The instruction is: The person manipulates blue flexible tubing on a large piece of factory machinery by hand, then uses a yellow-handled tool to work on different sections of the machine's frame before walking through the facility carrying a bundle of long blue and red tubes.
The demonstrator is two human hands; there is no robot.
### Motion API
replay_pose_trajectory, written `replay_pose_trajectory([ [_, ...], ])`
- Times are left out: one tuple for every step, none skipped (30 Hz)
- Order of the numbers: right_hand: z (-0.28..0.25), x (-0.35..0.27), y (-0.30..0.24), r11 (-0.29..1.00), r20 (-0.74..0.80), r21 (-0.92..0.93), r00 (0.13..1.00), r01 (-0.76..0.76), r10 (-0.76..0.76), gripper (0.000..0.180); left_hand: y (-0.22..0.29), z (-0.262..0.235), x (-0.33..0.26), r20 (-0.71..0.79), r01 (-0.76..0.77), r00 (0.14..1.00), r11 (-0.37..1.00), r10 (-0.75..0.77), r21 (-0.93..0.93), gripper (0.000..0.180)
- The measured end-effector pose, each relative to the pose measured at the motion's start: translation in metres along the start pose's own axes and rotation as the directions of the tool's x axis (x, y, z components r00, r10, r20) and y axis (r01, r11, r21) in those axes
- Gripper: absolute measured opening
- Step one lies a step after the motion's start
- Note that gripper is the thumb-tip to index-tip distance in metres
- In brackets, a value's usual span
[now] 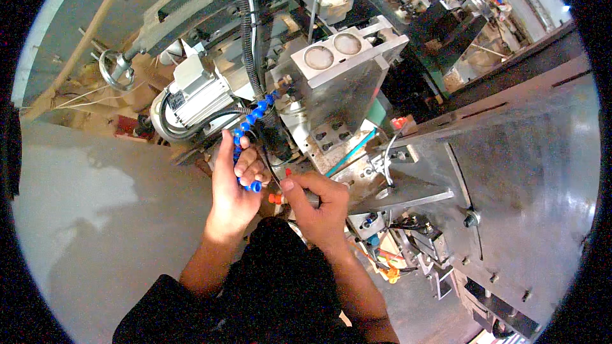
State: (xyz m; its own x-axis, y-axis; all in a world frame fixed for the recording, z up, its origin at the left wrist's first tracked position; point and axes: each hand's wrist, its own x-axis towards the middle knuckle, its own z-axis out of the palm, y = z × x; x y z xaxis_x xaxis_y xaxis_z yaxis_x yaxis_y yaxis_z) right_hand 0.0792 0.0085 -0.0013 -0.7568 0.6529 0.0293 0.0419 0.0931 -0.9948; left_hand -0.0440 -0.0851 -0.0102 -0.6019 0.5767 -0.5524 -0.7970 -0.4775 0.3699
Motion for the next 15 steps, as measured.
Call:
replay_pose_trajectory([
  [0.006, 0.003, -0.002, 0.997, -0.060, -0.037, 0.996, 0.063, -0.065, 0.017, 0.005, -0.001, 0.002, 0.014, 0.012, 1.000, 1.000, -0.012, -0.001, 0.035],
  [0.011, 0.005, -0.003, 0.989, -0.119, -0.079, 0.984, 0.121, -0.130, 0.018, 0.009, 0.000, 0.004, 0.028, 0.025, 0.999, 1.000, -0.025, -0.001, 0.036],
  [0.014, 0.006, -0.005, 0.993, -0.137, -0.055, 0.985, 0.100, -0.106, 0.010, 0.013, 0.003, 0.005, -0.002, 0.042, 0.999, 0.999, -0.042, -0.006, 0.037],
  [0.018, 0.007, -0.005, 0.987, -0.127, -0.069, 0.980, 0.145, -0.153, 0.009, 0.015, 0.002, 0.006, 0.001, 0.055, 0.998, 0.998, -0.055, -0.002, 0.037],
  [0.021, 0.008, -0.006, 0.978, -0.117, -0.083, 0.973, 0.191, -0.200, 0.008, 0.017, 0.001, 0.007, 0.006, 0.068, 0.998, 0.998, -0.068, 0.001, 0.037],
  [0.025, 0.010, -0.005, 0.967, -0.106, -0.096, 0.963, 0.238, -0.247, 0.008, 0.020, 0.001, 0.008, 0.011, 0.081, 0.997, 0.997, -0.081, 0.004, 0.038],
  [0.030, 0.014, -0.004, 0.943, -0.100, -0.098, 0.940, 0.318, -0.327, 0.006, 0.021, 0.002, 0.009, 0.014, 0.090, 0.996, 0.996, -0.090, 0.006, 0.038],
  [0.033, 0.017, -0.004, 0.939, -0.086, -0.103, 0.938, 0.327, -0.336, 0.006, 0.022, 0.002, 0.009, 0.016, 0.093, 0.995, 0.996, -0.093, 0.003, 0.039],
  [0.036, 0.019, -0.004, 0.935, -0.072, -0.108, 0.936, 0.336, -0.345, 0.006, 0.024, 0.001, 0.010, 0.018, 0.097, 0.995, 0.995, -0.097, -0.001, 0.039],
  [0.039, 0.020, -0.004, 0.932, -0.058, -0.112, 0.934, 0.346, -0.354, 0.006, 0.025, 0.001, 0.010, 0.019, 0.100, 0.995, 0.995, -0.100, -0.006, 0.039],
  [0.040, 0.021, -0.002, 0.928, -0.059, -0.125, 0.931, 0.352, -0.361, 0.006, 0.027, 0.002, 0.010, 0.009, 0.105, 0.994, 0.994, -0.105, -0.004, 0.039],
  [0.041, 0.022, 0.001, 0.924, -0.059, -0.137, 0.928, 0.358, -0.368, 0.006, 0.030, 0.004, 0.011, -0.001, 0.110, 0.994, 0.994, -0.110, -0.004, 0.040],
  [0.042, 0.024, 0.003, 0.920, -0.059, -0.149, 0.925, 0.363, -0.375, 0.006, 0.031, 0.004, 0.012, -0.011, 0.115, 0.993, 0.993, -0.115, -0.003, 0.041],
  [0.044, 0.024, 0.002, 0.924, -0.056, -0.146, 0.930, 0.353, -0.364, 0.006, 0.032, 0.002, 0.012, 0.008, 0.118, 0.993, 0.993, -0.118, -0.017, 0.041],
  [0.045, 0.024, -0.002, 0.928, -0.052, -0.144, 0.934, 0.342, -0.353, 0.007, 0.033, 0.001, 0.012, 0.028, 0.121, 0.992, 0.992, -0.120, -0.030, 0.041],
])
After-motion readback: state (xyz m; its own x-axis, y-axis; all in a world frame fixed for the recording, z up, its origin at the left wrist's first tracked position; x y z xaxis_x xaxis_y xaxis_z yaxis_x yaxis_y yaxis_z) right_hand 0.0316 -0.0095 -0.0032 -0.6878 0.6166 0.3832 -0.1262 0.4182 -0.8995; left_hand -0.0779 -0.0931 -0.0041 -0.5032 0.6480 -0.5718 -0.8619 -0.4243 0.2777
